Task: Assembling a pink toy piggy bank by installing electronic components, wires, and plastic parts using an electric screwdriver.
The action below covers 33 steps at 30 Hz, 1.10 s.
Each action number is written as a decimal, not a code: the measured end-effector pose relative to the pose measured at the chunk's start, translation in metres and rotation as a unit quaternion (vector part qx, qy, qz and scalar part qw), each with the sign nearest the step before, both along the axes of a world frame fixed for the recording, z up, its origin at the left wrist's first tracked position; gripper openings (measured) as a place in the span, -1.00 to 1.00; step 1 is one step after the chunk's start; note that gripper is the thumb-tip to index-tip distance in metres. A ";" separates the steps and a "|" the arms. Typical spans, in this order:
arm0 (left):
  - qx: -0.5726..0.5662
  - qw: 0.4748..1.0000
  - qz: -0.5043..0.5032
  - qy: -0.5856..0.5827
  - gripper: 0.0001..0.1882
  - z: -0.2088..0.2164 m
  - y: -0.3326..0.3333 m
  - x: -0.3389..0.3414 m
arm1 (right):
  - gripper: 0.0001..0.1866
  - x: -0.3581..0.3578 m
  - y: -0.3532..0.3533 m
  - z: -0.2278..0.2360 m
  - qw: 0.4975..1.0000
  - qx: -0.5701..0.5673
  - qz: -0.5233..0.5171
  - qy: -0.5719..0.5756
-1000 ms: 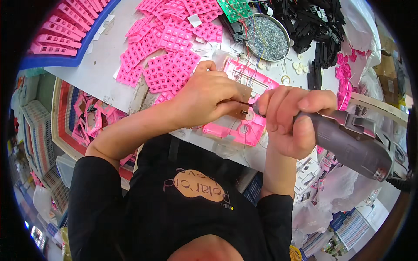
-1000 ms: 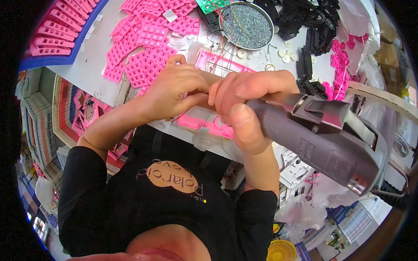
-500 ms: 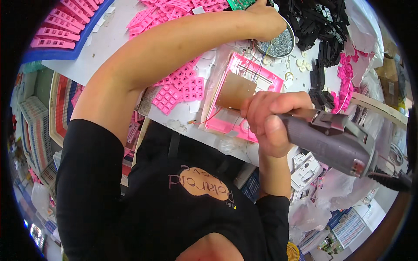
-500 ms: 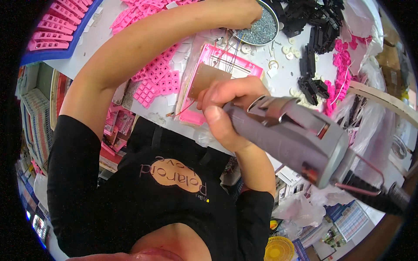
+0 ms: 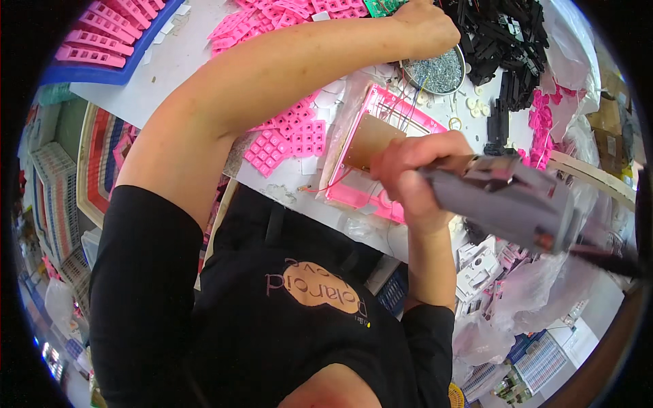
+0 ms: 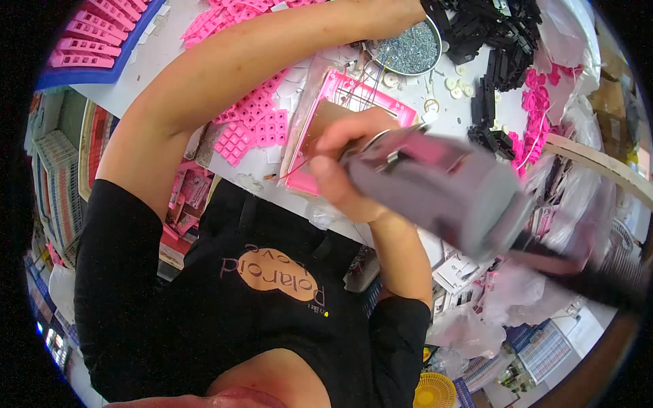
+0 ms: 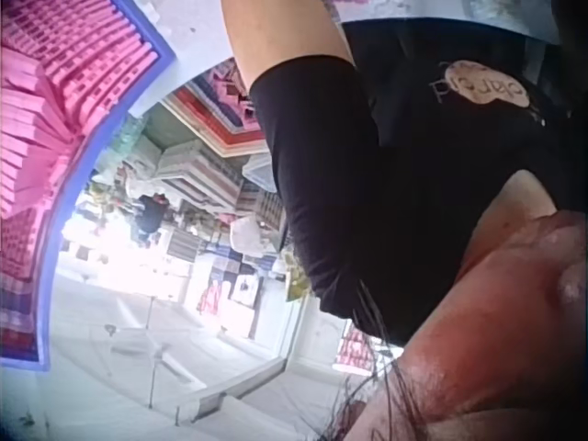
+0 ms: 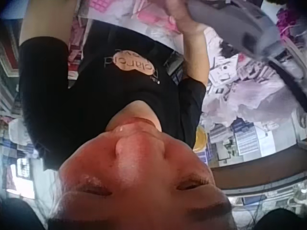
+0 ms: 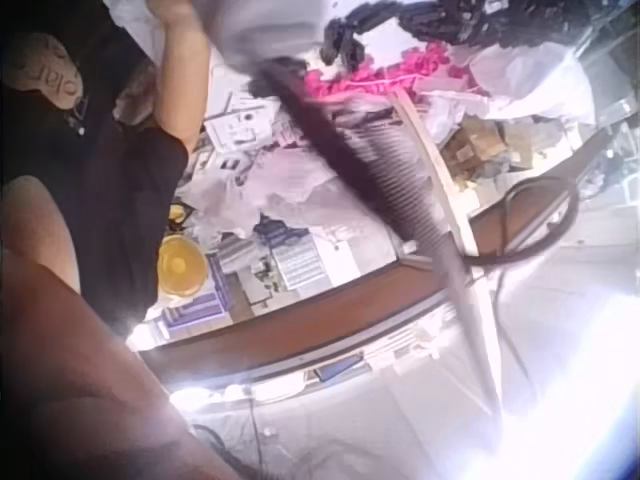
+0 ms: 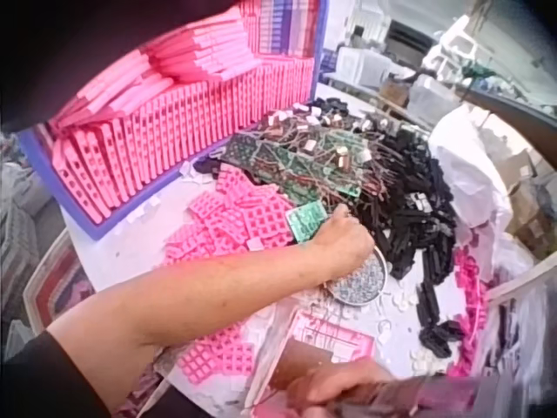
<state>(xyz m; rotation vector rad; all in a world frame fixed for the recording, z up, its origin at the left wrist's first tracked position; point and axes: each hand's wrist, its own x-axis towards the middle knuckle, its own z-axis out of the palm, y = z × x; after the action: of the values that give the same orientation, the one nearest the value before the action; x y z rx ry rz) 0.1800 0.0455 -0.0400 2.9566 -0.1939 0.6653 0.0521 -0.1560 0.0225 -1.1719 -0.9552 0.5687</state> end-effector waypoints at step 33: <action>-0.246 0.955 -0.096 -0.138 -0.87 0.099 0.014 -0.135 | -0.70 0.032 -0.023 0.047 0.987 0.146 -0.009 0.066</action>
<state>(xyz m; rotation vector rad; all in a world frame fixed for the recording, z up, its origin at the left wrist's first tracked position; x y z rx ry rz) 0.0447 0.0593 0.0585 2.3320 -0.2858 0.9369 0.0845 -0.1794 0.0694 -0.8686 -0.8798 0.4668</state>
